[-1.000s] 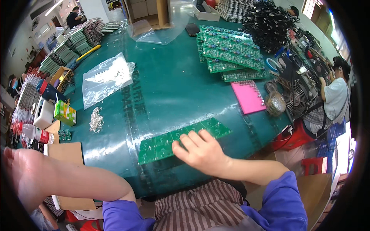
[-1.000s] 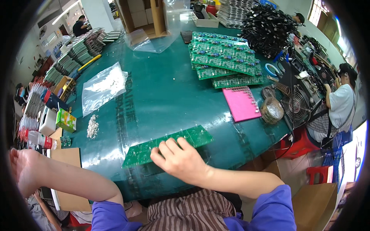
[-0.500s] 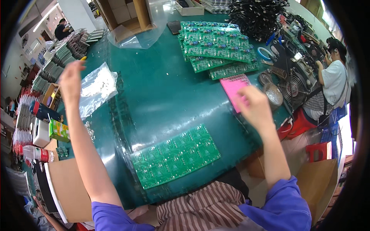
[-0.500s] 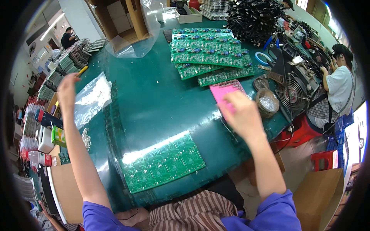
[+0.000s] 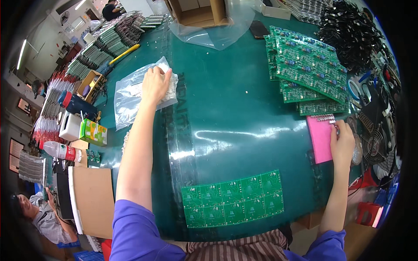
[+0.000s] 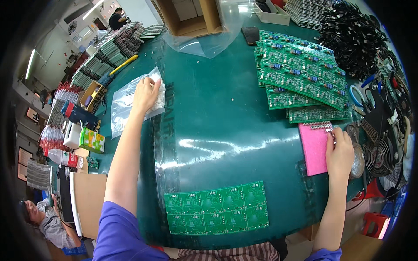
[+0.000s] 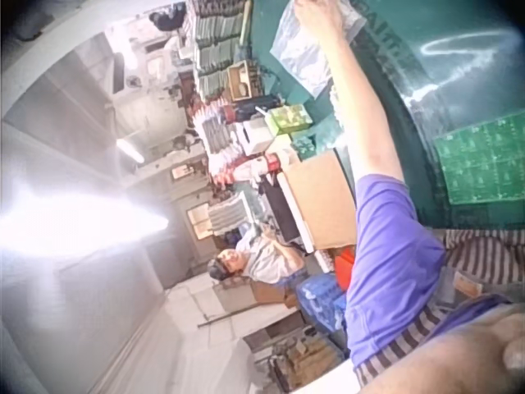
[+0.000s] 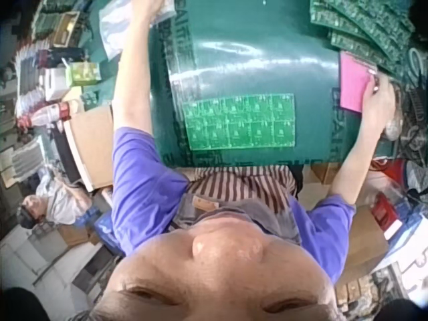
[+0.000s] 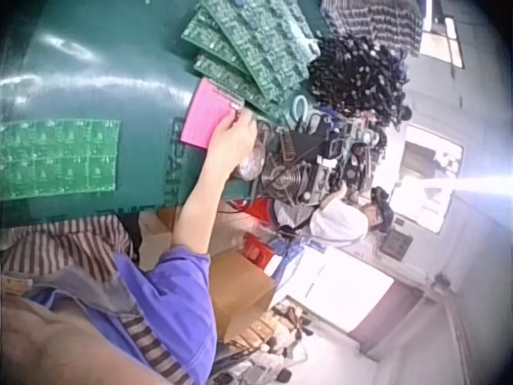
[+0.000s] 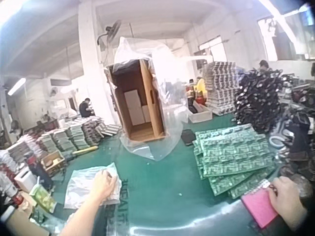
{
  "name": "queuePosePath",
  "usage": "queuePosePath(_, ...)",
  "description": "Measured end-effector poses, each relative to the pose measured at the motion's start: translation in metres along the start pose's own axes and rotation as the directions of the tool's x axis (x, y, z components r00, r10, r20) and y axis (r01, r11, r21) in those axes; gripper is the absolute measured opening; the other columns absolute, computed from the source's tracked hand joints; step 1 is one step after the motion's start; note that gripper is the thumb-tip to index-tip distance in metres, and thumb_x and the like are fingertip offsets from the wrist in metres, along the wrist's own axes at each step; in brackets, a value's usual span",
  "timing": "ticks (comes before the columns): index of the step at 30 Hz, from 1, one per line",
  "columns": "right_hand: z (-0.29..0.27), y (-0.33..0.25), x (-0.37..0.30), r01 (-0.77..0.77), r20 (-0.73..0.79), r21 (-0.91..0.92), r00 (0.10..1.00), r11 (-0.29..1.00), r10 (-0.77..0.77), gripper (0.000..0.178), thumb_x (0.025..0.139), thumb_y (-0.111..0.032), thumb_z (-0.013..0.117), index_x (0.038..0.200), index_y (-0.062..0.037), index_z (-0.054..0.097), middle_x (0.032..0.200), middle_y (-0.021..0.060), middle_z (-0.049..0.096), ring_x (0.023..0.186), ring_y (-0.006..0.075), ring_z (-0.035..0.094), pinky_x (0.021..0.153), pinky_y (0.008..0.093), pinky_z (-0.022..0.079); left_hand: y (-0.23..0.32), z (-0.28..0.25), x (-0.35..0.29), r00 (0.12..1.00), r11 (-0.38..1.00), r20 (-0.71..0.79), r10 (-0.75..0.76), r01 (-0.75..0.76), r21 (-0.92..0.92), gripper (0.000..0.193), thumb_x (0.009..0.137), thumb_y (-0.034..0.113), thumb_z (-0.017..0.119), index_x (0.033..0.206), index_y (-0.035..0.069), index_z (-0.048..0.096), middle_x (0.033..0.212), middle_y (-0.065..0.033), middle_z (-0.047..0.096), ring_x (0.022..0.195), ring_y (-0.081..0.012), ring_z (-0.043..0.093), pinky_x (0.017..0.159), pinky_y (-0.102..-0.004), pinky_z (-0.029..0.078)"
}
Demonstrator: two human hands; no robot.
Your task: The person puts down a circuit board and a soldering iron, places a new circuit board onto the workbench, and then combines small electronic components with plastic holders by hand and inserts them into the board.
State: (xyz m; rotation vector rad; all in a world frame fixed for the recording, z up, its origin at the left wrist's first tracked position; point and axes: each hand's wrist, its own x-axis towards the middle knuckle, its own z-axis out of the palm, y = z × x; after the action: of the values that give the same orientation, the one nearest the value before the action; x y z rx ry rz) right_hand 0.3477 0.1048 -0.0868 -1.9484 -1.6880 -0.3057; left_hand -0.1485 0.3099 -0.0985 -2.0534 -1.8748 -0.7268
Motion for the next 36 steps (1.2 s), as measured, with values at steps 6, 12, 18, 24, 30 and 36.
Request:
queuePosePath(6,-0.001,0.000,0.003,-0.103,-0.009,0.010,0.995,0.995,0.103,0.008,0.083,-0.008,0.056,0.089,-0.0022,0.054,0.082,0.0148,0.059,0.067,0.0297,0.056,0.061,0.0384,0.044,0.011,-0.001,-0.016,1.000,0.998,0.013,-0.010,0.009,0.055,0.042,0.090,0.040,0.045,0.084,0.001,0.058,0.085,-0.0197,0.058,0.084,-0.0366,0.057,0.073,-0.0444,0.045)
queuePosePath(12,-0.001,0.001,0.001,0.018,-0.109,0.079,0.994,0.997,-0.009,0.009,0.082,-0.007,0.057,0.089,-0.0015,0.056,0.080,0.0112,0.059,0.063,0.0237,0.054,0.059,0.0349,0.043,0.010,-0.002,-0.014,0.998,0.997,0.047,0.041,-0.045,0.071,0.035,0.092,0.034,0.043,0.083,0.005,0.061,0.082,-0.0177,0.062,0.076,-0.0371,0.060,0.067,-0.0459,0.047)
queuePosePath(18,-0.006,-0.009,0.000,-0.067,-0.052,0.177,0.996,0.982,0.077,0.008,0.082,-0.008,0.059,0.087,-0.0010,0.058,0.076,0.0087,0.059,0.061,0.0173,0.053,0.054,0.0297,0.041,0.013,-0.003,-0.011,0.998,0.998,0.029,0.061,-0.060,-0.019,0.044,0.091,0.038,0.047,0.071,0.002,0.063,0.069,-0.0198,0.061,0.069,-0.0384,0.060,0.064,-0.0464,0.046)
queuePosePath(24,-0.009,-0.015,0.001,-0.049,-0.049,0.216,0.997,0.975,0.061,0.007,0.083,-0.006,0.059,0.086,-0.0009,0.058,0.074,0.0082,0.059,0.060,0.0147,0.054,0.052,0.0273,0.041,-0.004,0.005,0.006,0.972,0.955,-0.070,-0.222,0.202,-0.216,0.051,0.091,0.043,0.047,0.065,0.001,0.061,0.056,-0.0155,0.058,0.054,-0.0359,0.056,0.055,-0.0423,0.045)
queuePosePath(30,-0.008,-0.016,0.000,-0.062,-0.013,0.226,0.998,0.972,0.066,0.007,0.083,-0.006,0.059,0.087,-0.0006,0.059,0.073,0.0070,0.059,0.061,0.0133,0.054,0.051,0.0264,0.041,-0.022,-0.010,0.030,0.633,-0.256,0.436,-0.640,0.359,-0.897,0.044,0.095,0.035,0.038,0.059,0.011,0.045,0.046,0.0036,0.037,0.041,-0.0116,0.035,0.041,-0.0268,0.027)
queuePosePath(36,-0.017,-0.043,-0.003,-0.041,0.094,0.476,0.996,0.878,-0.004,0.006,0.083,-0.003,0.058,0.088,0.0003,0.058,0.077,0.0052,0.060,0.067,0.0093,0.055,0.057,0.0236,0.043,-0.003,-0.030,0.018,0.582,-0.991,0.812,-0.053,0.069,-0.114,0.028,0.084,0.013,0.041,0.056,0.015,0.041,0.045,0.0042,0.032,0.038,-0.0082,0.029,0.039,-0.0241,0.019)
